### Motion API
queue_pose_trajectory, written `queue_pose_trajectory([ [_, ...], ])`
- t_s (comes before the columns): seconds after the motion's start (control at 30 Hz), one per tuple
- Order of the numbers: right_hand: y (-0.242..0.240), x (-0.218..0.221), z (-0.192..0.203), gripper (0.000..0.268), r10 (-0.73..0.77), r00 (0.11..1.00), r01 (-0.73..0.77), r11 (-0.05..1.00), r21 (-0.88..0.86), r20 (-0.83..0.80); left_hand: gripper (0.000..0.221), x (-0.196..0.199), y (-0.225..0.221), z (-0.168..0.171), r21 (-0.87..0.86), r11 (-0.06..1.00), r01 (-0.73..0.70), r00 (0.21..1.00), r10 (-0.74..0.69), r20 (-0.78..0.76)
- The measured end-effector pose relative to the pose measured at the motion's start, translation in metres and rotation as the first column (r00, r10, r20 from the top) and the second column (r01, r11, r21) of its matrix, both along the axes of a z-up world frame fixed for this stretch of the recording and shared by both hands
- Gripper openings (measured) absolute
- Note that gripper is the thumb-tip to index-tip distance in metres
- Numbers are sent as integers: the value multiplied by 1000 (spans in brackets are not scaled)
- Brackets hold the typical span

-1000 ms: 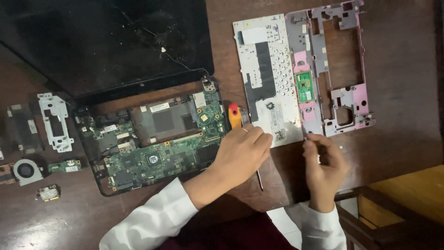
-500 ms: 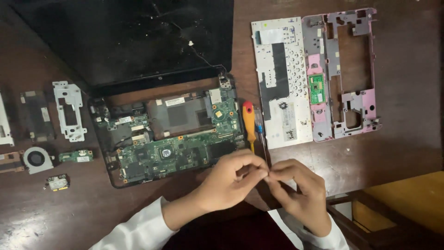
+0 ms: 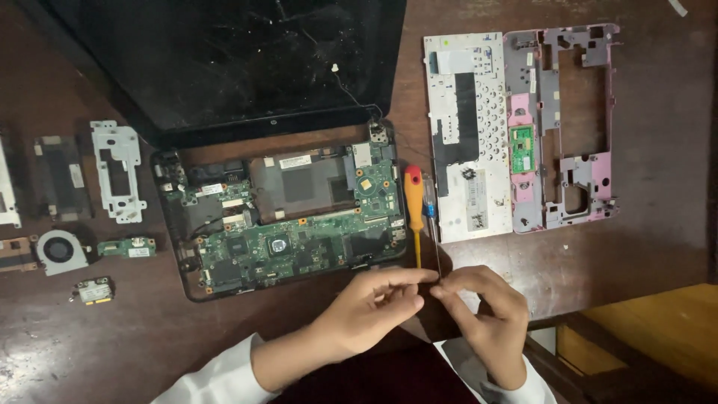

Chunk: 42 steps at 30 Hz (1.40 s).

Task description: A person uses a screwdriver to remove screws from a laptop motherboard and attempts to lift it from the chassis.

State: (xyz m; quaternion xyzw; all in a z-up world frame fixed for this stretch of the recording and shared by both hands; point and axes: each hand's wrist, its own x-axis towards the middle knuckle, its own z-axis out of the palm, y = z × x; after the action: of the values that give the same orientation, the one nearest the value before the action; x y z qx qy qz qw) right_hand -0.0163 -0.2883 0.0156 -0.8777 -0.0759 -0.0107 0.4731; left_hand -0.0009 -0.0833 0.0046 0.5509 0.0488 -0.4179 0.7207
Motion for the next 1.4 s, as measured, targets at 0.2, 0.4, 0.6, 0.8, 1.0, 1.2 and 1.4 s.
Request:
queue_pose_trajectory([
  [0.2,-3,-12,-11,9,121,983,-91,974,208,-137,18,-17,-16,-29,-204,964,-169,974,131,-187],
  [0.4,-7,-16,-12,13,131,983,-112,983,147,-129,21,-1,-1,-22,-56,997,61,998,-63,-28],
  [0.6,3,-15,-5,15,138,988,-128,982,140,-68,17,7,2,-21,-47,984,169,979,-173,-104],
  [0.8,4,-16,-2,16,122,992,-118,988,103,-34,15,-9,-9,-32,-68,998,-12,998,16,57],
  [1.0,9,-16,-5,11,144,988,-146,989,40,53,16,-6,-8,-21,-43,995,-85,990,89,111],
  [1.2,-22,5,-8,17,145,989,-146,987,-64,-26,23,-8,-4,-1,41,973,-228,869,184,460],
  [1.4,-46,27,-15,2,-188,980,198,907,-372,65,17,-22,9,5,112,987,-118,888,55,456],
])
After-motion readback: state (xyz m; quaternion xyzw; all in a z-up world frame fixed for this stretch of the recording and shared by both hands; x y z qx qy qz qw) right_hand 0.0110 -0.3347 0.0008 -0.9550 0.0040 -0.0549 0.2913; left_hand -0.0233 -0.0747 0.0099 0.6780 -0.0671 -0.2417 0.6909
